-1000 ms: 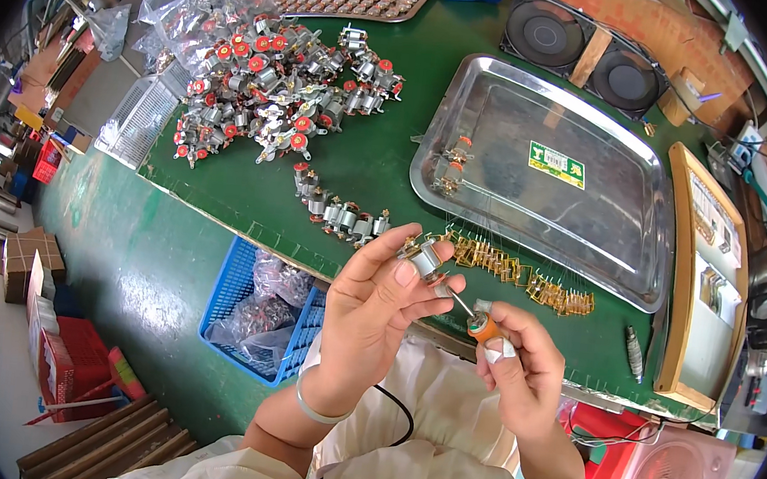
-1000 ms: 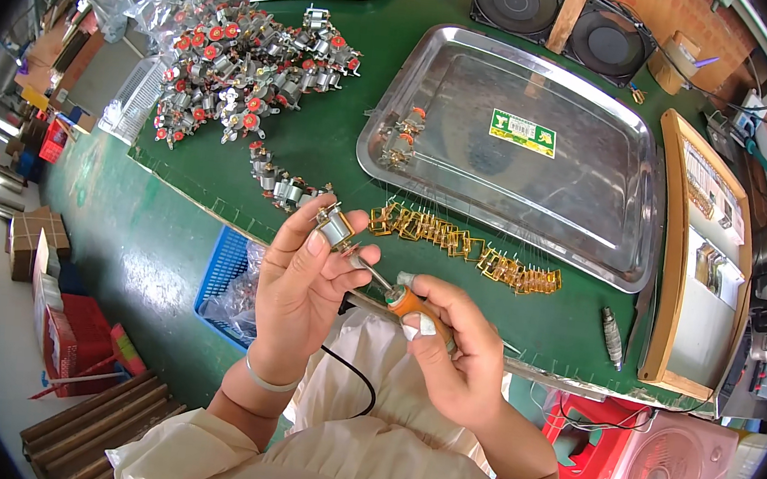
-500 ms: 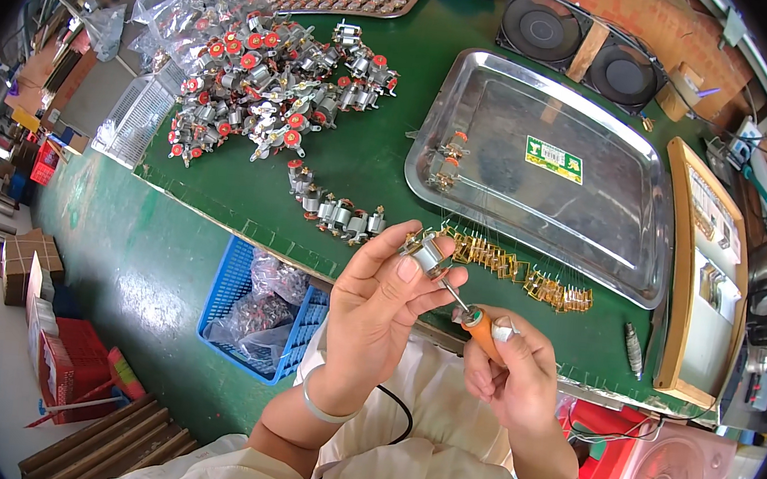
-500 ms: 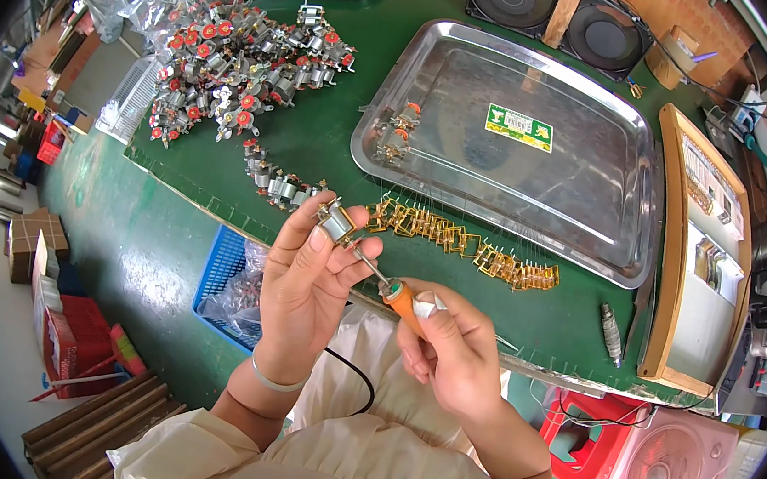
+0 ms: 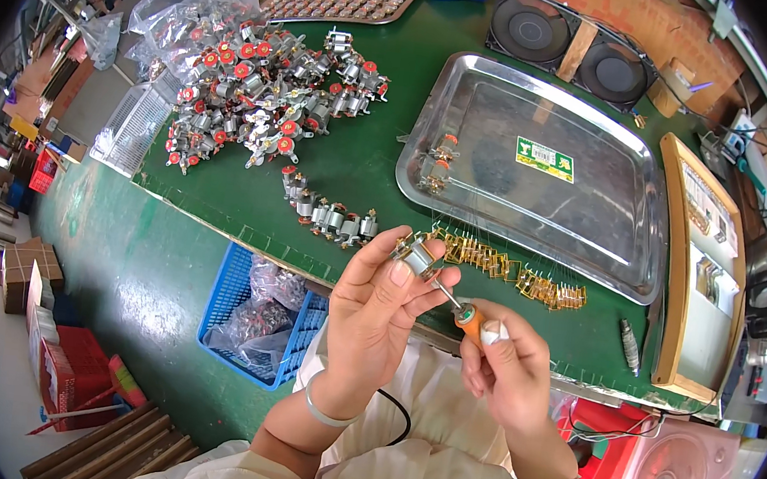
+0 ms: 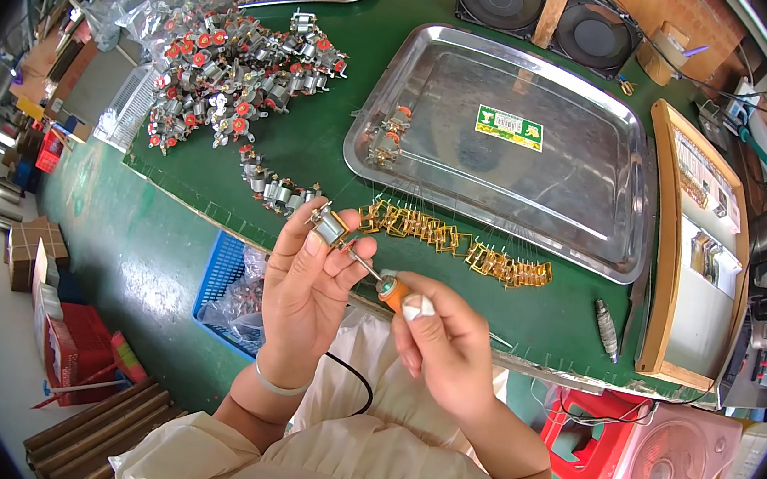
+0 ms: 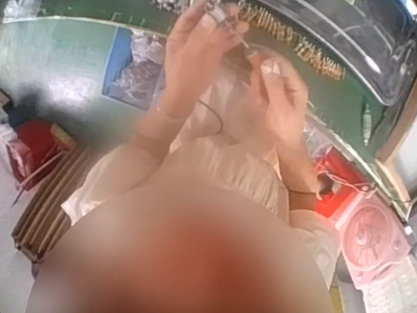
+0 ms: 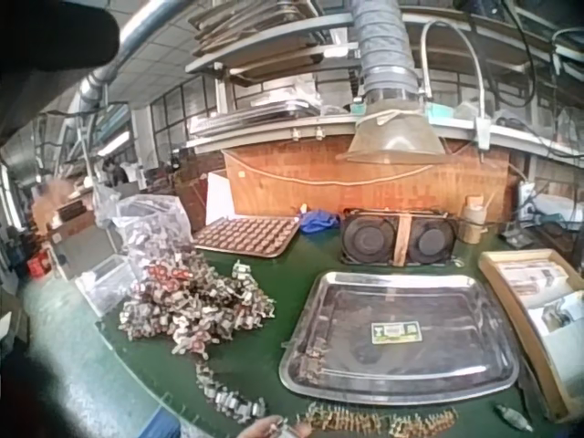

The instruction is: Assembling small electric motors using a screwdriver and attaching connector pins.

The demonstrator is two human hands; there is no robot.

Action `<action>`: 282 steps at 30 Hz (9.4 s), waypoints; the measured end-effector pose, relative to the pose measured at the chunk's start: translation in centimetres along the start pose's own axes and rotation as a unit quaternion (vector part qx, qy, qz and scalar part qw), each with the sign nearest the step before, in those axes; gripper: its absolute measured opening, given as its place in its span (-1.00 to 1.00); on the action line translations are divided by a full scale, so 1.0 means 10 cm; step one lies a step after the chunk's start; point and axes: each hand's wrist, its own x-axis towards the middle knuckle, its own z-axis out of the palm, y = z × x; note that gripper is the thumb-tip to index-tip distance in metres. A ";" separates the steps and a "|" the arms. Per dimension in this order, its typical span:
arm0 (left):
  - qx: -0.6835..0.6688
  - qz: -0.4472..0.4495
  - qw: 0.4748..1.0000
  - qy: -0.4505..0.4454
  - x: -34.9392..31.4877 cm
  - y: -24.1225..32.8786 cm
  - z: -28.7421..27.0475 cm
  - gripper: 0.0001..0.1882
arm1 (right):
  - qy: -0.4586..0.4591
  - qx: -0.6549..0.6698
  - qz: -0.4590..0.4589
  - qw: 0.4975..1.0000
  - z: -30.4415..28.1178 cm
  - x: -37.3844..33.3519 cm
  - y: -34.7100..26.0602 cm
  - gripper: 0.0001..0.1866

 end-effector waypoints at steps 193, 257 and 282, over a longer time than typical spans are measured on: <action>0.509 0.052 0.849 -0.136 0.09 0.13 -0.19 -0.72 | -0.012 -0.194 -0.242 0.950 0.11 0.55 -0.60 -0.57; 0.162 -0.176 0.963 -0.126 0.08 0.21 -0.07 -0.72 | 0.059 0.102 -0.066 0.991 0.04 0.17 -0.10 -0.85; 0.362 0.011 0.917 -0.167 0.04 0.11 -0.15 -0.65 | 0.117 -0.272 -0.354 0.887 -0.19 -0.03 -0.71 -0.56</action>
